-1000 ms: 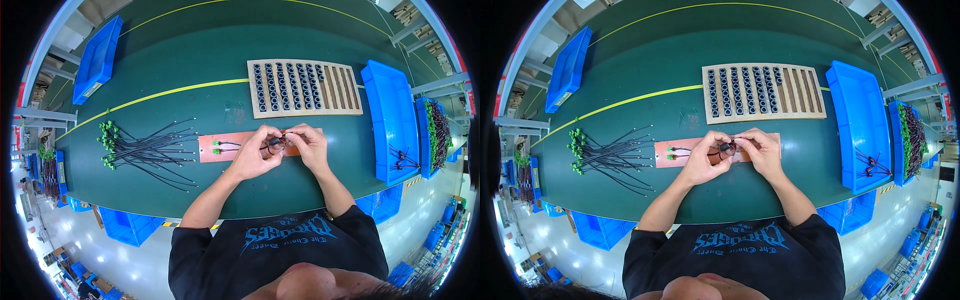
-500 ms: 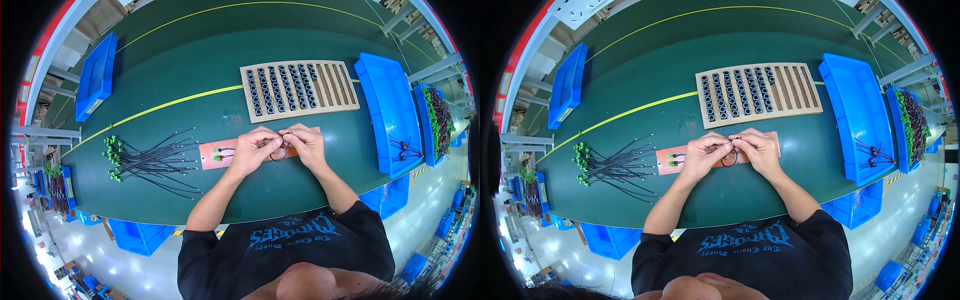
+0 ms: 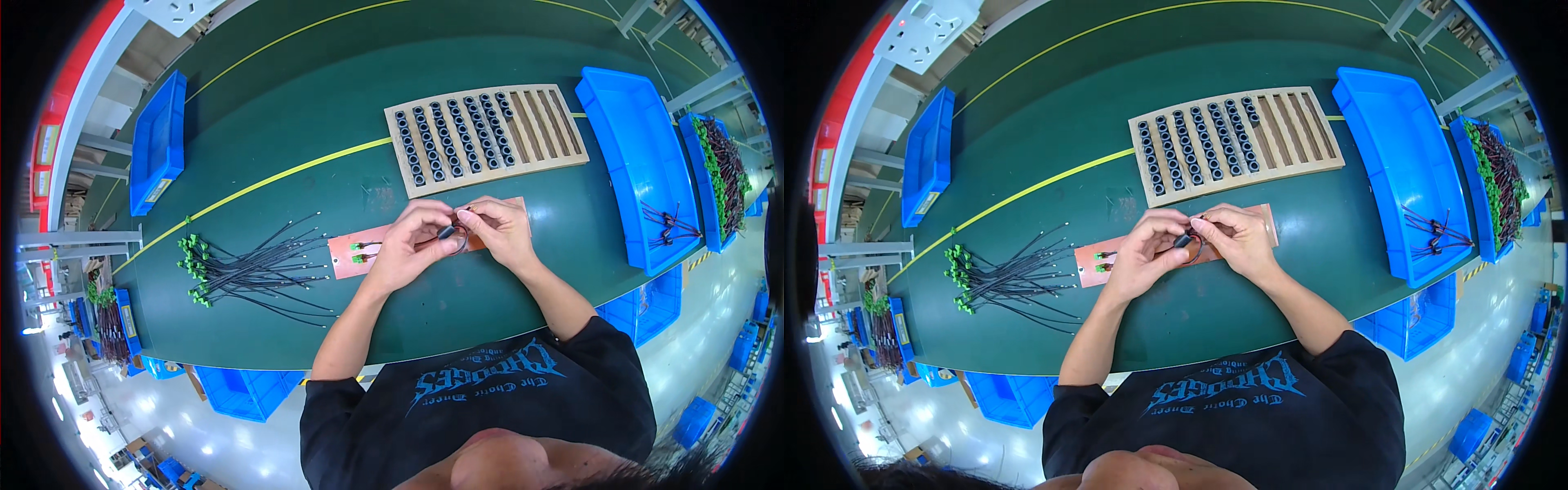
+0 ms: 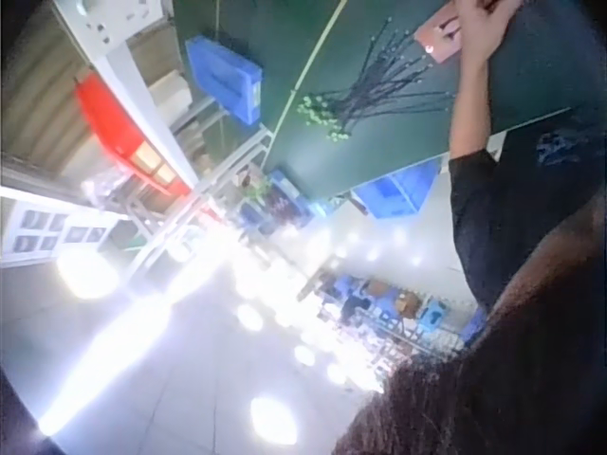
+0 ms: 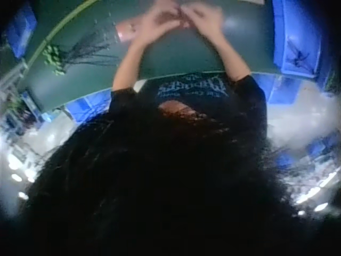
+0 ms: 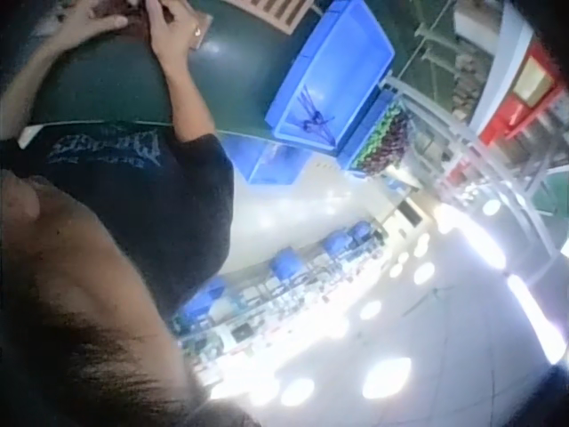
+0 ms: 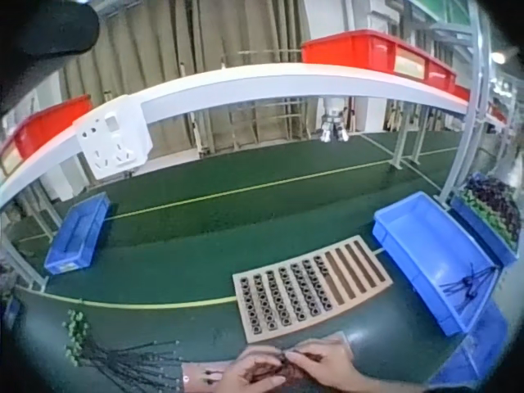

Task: The person strips the ends of black wires, slides green connectors onto them, and twists the exposed strands. They repeat this process for multiple wires, placing the finished units into a blue bin on the right.

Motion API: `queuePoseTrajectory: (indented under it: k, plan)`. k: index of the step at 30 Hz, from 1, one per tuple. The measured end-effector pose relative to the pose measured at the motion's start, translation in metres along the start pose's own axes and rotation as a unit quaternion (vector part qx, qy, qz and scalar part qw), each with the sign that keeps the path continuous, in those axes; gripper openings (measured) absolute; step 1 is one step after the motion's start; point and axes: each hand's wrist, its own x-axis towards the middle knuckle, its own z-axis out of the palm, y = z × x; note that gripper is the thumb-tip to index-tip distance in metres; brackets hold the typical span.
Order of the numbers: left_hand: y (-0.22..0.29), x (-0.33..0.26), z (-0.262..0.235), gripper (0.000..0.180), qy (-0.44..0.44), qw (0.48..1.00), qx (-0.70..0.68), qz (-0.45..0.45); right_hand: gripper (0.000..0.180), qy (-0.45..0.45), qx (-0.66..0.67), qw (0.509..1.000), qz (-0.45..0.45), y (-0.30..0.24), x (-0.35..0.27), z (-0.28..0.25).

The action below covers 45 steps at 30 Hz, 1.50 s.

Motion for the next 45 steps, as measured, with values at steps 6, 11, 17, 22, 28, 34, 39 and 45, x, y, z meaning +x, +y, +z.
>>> queuePoseTrajectory:
  k: [6, 11, 17, 22, 28, 34, 39, 45]
  plan:
    - [-0.006, -0.002, -0.013, 0.032, -0.09, 0.967, 0.227, 0.071, 0.01, 0.007, -0.014, 1.0, -0.006, 0.001, 0.001, 0.001]
    - [-0.011, -0.004, -0.005, 0.044, -0.02, 0.935, 0.331, 0.125, 0.014, 0.007, 0.014, 1.0, -0.019, 0.009, -0.001, 0.004]
    - [-0.009, -0.004, 0.013, 0.053, 0.005, 0.881, 0.43, 0.2, 0.011, 0.002, 0.006, 0.999, -0.034, 0.01, -0.003, 0.006]
    - [-0.021, -0.009, 0.003, 0.05, 0.048, 0.923, 0.355, 0.139, 0.009, 0.011, -0.021, 0.996, -0.084, 0.007, -0.004, 0.01]
    - [-0.012, -0.013, 0.001, 0.05, 0.045, 0.938, 0.342, 0.035, 0.011, 0.046, -0.06, 0.995, -0.067, 0.004, -0.01, -0.006]
    - [-0.021, -0.015, -0.005, 0.042, 0.041, 0.932, 0.36, 0.021, 0.013, 0.087, -0.051, 0.993, -0.064, 0.021, -0.016, -0.031]
    - [-0.002, -0.004, -0.001, 0.023, 0.018, 0.909, 0.404, 0.096, 0.015, 0.089, 0.022, 0.996, -0.003, 0.022, -0.015, -0.031]
    - [0.011, -0.007, -0.012, 0.013, -0.005, 0.918, 0.397, 0.029, 0.017, 0.068, -0.063, 0.991, -0.097, 0.028, -0.016, -0.035]
